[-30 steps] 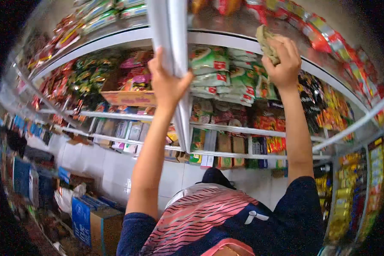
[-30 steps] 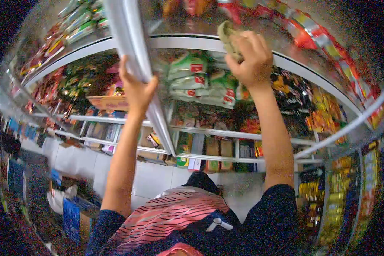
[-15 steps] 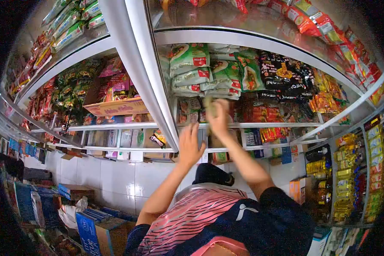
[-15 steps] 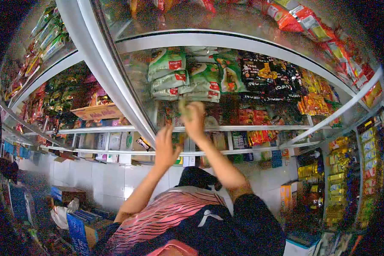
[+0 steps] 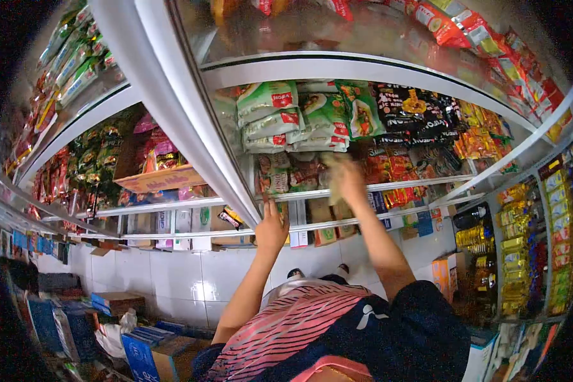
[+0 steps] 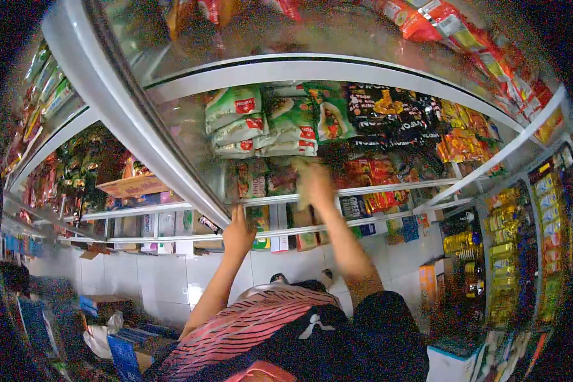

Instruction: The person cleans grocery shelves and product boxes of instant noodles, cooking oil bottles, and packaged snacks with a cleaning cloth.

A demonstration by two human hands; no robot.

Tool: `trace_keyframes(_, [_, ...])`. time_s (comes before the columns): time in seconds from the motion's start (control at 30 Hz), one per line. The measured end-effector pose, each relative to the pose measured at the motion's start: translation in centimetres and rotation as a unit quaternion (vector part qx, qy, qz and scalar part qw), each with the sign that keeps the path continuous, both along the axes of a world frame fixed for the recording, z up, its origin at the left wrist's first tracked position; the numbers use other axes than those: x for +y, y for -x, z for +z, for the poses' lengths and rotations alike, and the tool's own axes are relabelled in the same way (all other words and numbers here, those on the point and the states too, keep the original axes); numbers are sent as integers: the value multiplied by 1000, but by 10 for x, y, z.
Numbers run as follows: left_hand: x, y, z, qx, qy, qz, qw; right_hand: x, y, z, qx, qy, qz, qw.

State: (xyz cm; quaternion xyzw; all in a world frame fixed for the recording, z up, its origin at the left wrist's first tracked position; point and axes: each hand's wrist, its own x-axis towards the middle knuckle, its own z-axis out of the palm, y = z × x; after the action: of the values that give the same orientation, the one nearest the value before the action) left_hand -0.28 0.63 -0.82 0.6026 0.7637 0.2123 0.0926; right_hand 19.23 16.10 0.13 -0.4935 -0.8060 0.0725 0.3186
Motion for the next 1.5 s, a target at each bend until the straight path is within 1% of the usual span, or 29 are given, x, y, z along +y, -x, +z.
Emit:
trace_keyframes(0.07, [3, 0, -1, 10, -17, -14, 1000, 19, -74, -23, 115, 80, -88, 986])
trace_keyframes(0.13, [13, -3, -2, 60, -25, -28, 997, 7, -109, -7, 21, -75, -219, 973])
trace_keyframes(0.23, [28, -9, -14, 121, -24, -38, 992, 13, -104, -21, -4, -63, -278, 958])
trace_keyframes(0.27, [33, -9, -20, 153, -16, -35, 988, 13, -82, -29, -39, -145, -286, 946])
trace_keyframes(0.33, [34, -17, -4, 195, -26, -31, 980, 2, -24, -21, -12, -8, -179, 984])
trace_keyframes(0.37, [34, -19, -1, 203, -18, -25, 979, -18, 15, -1, 115, 76, -120, 983])
trace_keyframes(0.4, [34, -21, 0, 211, -10, -19, 977, -24, 47, 5, 46, 172, -73, 981])
trace_keyframes(0.43, [35, -19, -3, 212, -8, -23, 977, -34, 78, -11, 42, -31, -27, 998])
trace_keyframes(0.47, [37, -12, -7, 169, 32, -47, 984, -30, 101, -30, -7, 32, 44, 998])
trace_keyframes(0.5, [40, -8, -9, 125, 71, -70, 987, -38, 112, -22, -16, -59, 80, 995])
trace_keyframes(0.53, [37, -9, 2, 126, 71, -73, 987, -35, 109, -22, -15, -59, 78, 995])
trace_keyframes(0.6, [22, -10, 22, 140, -9, -52, 989, -28, 95, -23, 6, 87, 126, 988])
trace_keyframes(0.63, [23, -5, 1, 174, -20, -30, 984, -27, 74, -8, 18, 128, 122, 984])
trace_keyframes(0.67, [21, -1, -1, 174, -21, -31, 984, -18, 49, 4, -84, 55, 127, 987])
trace_keyframes(0.7, [21, 2, -1, 161, 16, -49, 986, -11, 20, 1, 87, 155, 77, 981])
trace_keyframes(0.73, [22, 3, 0, 148, 51, -65, 986, -3, -9, 12, 35, 186, -27, 982])
trace_keyframes(0.77, [22, -2, 3, 159, -3, -39, 986, 25, -54, -28, 34, -33, 7, 999])
trace_keyframes(0.87, [27, 1, -10, 176, 1, -42, 984, 54, -159, -35, 33, -72, -90, 993])
trace_keyframes(0.93, [26, -1, -7, 164, 36, -44, 985, 59, -178, -28, 11, -121, -276, 954])
trace_keyframes(1.0, [25, -2, 1, 158, 67, -52, 984, 63, -169, -33, -29, -148, -313, 938])
trace_keyframes(1.07, [20, -4, 7, 178, -14, -30, 983, 59, -134, -35, -43, -66, -363, 928])
trace_keyframes(1.17, [23, -2, 13, 180, -4, -28, 983, 21, -47, -20, -29, 89, -270, 958])
trace_keyframes(1.2, [25, -1, 16, 177, 15, -50, 983, 5, -14, 2, -86, 194, -228, 950])
trace_keyframes(1.23, [26, 0, 15, 173, 17, -45, 984, 0, 0, -31, -47, -2, -149, 988])
trace_keyframes(1.27, [28, 1, 12, 170, 19, -61, 983, -18, 16, -16, 6, -41, -56, 998])
trace_keyframes(1.4, [25, -4, 8, 191, -5, -69, 979, -15, -19, -13, 26, 9, 19, 999])
trace_keyframes(1.43, [26, -2, 3, 157, 30, -71, 985, 11, -53, -41, 30, 7, 11, 999])
trace_keyframes(1.47, [27, -3, -2, 160, 30, -64, 985, 32, -94, -49, -6, -96, 40, 995])
trace_keyframes(1.5, [27, -7, -8, 169, -29, -35, 985, 39, -125, -37, -80, 47, -78, 993])
